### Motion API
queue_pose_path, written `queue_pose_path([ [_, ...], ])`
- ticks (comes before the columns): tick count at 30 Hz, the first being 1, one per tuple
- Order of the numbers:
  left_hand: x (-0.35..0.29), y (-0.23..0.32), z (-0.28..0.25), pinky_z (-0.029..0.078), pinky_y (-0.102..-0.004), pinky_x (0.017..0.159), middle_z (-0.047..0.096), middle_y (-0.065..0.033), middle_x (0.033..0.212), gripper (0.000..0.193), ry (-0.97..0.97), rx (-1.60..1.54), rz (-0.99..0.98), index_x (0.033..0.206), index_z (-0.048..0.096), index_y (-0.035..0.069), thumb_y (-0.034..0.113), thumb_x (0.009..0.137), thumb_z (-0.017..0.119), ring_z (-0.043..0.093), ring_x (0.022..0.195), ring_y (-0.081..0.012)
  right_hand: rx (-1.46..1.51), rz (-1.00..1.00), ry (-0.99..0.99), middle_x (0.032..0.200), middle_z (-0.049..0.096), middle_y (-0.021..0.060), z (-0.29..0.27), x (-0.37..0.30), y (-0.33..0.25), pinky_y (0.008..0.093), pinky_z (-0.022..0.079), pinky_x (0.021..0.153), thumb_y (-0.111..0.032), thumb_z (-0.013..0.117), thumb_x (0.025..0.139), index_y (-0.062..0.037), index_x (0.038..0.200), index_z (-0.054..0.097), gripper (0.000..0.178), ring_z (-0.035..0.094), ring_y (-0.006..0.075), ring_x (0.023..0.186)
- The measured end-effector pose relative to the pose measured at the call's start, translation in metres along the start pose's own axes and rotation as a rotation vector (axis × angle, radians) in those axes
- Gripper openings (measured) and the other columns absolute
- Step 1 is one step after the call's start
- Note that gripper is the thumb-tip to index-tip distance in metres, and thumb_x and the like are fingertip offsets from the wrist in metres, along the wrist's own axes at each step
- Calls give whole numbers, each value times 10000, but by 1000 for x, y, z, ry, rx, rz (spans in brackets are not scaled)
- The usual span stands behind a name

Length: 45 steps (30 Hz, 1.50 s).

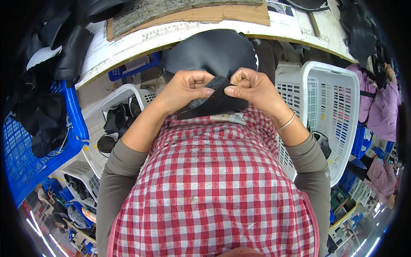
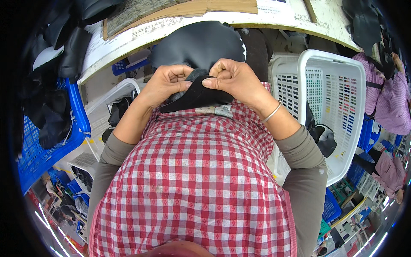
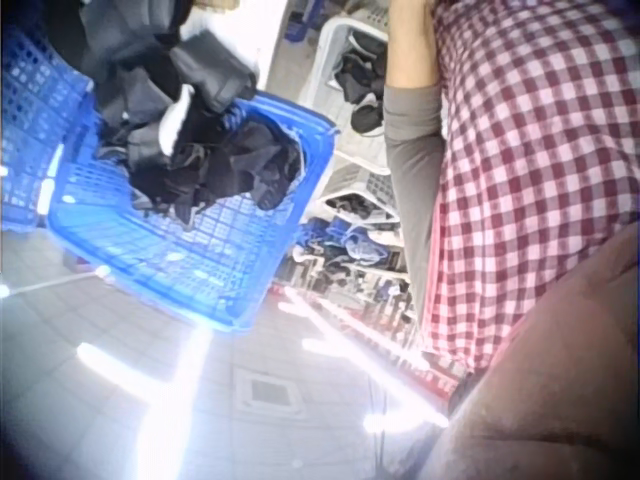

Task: The person repeatedly picks up black shoe components from a blue basket, aligns and presses the parts together by hand, and places the assembled units into a white basket. The process is repeated for multiple items throughout the clip.

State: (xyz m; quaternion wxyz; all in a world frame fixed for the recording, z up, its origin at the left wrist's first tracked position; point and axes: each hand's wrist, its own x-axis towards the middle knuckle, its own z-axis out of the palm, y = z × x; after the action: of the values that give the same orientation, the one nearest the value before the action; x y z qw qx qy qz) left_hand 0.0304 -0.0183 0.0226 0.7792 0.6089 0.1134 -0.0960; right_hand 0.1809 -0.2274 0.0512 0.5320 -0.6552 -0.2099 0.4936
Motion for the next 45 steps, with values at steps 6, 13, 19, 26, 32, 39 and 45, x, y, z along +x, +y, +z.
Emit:
queue_pose_path([
  [6,-2,17,6,553,-219,794,755,-56,1056,284,15,76,8,1223,707,-68,-80,940,692,689,926,-68,-223,-128,146,679,573,-56,13,-7,2,211,350,575,-126,835,921,-58,855,580,272,432,6,646],
  [13,-2,16,5,552,-215,744,761,-41,968,270,54,128,13,1199,747,-38,-90,943,679,688,874,-60,-109,-95,106,694,656,-17,9,0,5,218,410,578,-138,861,890,-43,829,612,274,499,12,644],
  [19,-1,16,1,562,-230,784,770,-43,995,224,97,157,-15,1170,775,-27,16,952,744,689,892,-71,64,-95,63,717,684,-5,6,4,9,194,433,591,-78,845,897,-44,805,628,239,555,6,670],
  [26,0,18,7,499,-251,704,715,-40,889,226,59,593,140,1155,752,-62,59,965,734,600,779,-71,-254,-230,176,691,659,-10,16,3,8,271,458,684,-116,874,839,-67,816,641,239,571,77,644],
  [32,6,7,7,453,-249,679,685,-46,855,193,99,369,85,1077,769,-71,38,922,729,569,773,-78,-1170,-641,366,913,692,17,7,8,-14,391,471,814,-338,931,657,-134,966,670,452,654,255,900],
  [39,-2,99,-35,479,-240,648,684,10,757,175,56,387,160,1011,801,-30,119,935,748,581,706,-53,-713,-846,196,763,624,70,31,46,-33,385,495,622,-334,885,784,-70,882,646,370,616,267,701],
  [45,-13,98,-53,558,-251,742,756,-62,888,266,-92,271,-155,1030,781,-40,220,977,759,686,785,-91,-185,-377,38,721,543,-11,29,14,-26,279,448,627,-156,876,855,-35,842,595,306,534,83,684],
])
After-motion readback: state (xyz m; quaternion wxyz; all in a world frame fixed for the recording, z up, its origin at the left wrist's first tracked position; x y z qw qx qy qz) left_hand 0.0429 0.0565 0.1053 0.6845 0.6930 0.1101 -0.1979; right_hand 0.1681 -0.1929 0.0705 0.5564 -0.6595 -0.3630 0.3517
